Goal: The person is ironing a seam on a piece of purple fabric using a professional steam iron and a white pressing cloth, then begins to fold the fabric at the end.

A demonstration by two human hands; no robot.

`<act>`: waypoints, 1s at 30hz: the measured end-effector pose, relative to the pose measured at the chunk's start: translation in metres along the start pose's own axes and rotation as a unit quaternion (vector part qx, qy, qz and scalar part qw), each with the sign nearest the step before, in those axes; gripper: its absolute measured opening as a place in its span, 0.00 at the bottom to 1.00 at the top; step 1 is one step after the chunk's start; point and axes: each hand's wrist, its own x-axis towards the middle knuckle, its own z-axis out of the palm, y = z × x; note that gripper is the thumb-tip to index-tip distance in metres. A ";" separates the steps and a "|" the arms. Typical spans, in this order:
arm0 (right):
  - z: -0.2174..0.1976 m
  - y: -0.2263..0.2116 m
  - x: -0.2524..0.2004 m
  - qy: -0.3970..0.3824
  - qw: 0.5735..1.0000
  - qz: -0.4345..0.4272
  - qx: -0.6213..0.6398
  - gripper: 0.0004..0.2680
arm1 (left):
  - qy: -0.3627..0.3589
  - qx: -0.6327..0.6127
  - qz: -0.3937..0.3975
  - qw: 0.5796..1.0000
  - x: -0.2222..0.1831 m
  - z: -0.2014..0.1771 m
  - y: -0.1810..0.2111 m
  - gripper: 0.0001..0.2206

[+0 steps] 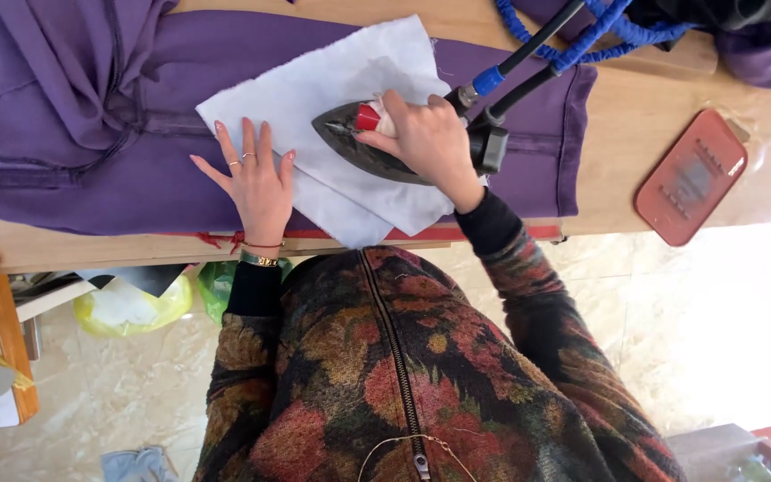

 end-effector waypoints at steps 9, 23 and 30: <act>0.013 -0.023 -0.003 -0.010 0.999 0.003 0.048 0.20 | 0.005 0.023 -0.020 1.000 0.004 -0.002 0.003 0.27; 0.023 -0.031 0.017 0.022 0.995 -0.078 -0.058 0.24 | -0.022 0.002 -0.069 0.997 0.001 -0.023 -0.015 0.21; 0.039 -0.051 0.030 0.062 0.994 0.063 -0.066 0.24 | -0.012 -0.021 -0.053 0.998 0.003 -0.021 -0.016 0.25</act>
